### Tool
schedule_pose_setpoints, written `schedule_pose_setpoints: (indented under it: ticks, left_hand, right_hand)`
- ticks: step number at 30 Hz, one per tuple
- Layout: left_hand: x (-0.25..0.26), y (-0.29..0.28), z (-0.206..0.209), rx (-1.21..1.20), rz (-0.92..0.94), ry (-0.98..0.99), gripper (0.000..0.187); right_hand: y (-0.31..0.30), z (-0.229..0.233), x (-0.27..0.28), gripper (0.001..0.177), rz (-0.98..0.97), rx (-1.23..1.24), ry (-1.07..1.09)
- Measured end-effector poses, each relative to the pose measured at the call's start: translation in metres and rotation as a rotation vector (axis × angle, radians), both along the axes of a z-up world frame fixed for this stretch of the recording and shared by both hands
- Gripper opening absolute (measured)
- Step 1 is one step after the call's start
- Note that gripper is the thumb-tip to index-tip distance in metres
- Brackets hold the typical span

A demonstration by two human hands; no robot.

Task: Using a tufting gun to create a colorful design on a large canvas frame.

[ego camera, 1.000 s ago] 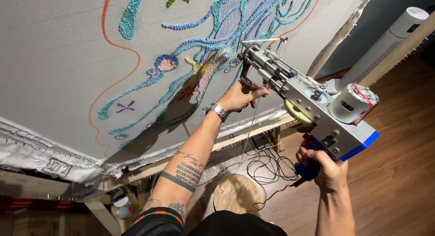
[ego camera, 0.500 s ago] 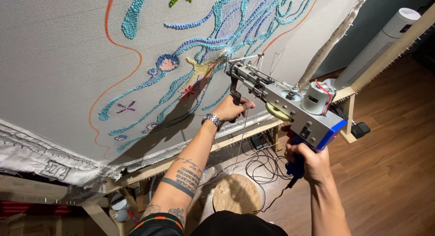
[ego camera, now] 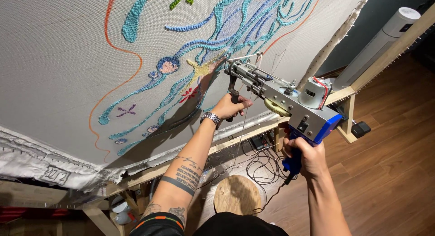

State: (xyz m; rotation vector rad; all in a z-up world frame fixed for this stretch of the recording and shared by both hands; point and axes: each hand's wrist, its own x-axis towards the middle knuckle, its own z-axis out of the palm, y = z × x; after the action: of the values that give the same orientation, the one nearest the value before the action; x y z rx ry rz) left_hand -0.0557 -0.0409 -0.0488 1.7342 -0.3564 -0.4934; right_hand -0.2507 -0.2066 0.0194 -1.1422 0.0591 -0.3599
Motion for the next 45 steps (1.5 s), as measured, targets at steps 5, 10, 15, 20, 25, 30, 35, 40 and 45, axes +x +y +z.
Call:
schedule_pose_setpoints:
  ticks: [5,10,15,20,25,30,35,40,45]
  left_hand:
    - [0.003,0.003,0.001,-0.083,0.012,0.024,0.03]
    - [0.013,0.005,0.005,-0.104,0.031,0.035,0.031]
    - [0.023,0.013,0.023,-0.149,0.141,0.062,0.035]
    - [0.047,0.029,0.018,-0.073,0.241,0.006,0.032]
    - [0.066,0.055,0.021,0.201,0.32,-0.128,0.03]
    - [0.059,0.065,0.038,0.401,0.356,-0.166,0.032]
    - [0.058,0.06,0.039,0.44,0.387,-0.228,0.029]
    - [0.053,0.05,0.048,0.41,0.404,-0.179,0.03]
    - [0.062,0.043,0.044,0.398,0.496,-0.199,0.045]
  right_hand:
    - [-0.001,-0.004,0.009,0.019,-0.002,0.0,0.016]
    - [0.012,0.011,0.019,0.017,-0.021,-0.007,0.047]
    - [0.031,0.015,0.039,0.014,-0.095,-0.212,0.016]
    - [0.018,0.006,0.064,0.029,-0.132,-0.69,-0.051]
    - [0.015,-0.001,0.075,0.025,0.031,-0.81,-0.011]
    - [0.061,-0.018,0.06,0.017,-0.125,-0.101,0.117]
    - [0.054,-0.009,0.063,0.033,0.002,-0.021,0.111]
    - [0.045,-0.039,0.069,0.026,-0.058,-0.16,0.139]
    - [0.04,-0.058,0.074,0.031,0.011,-0.101,0.076]
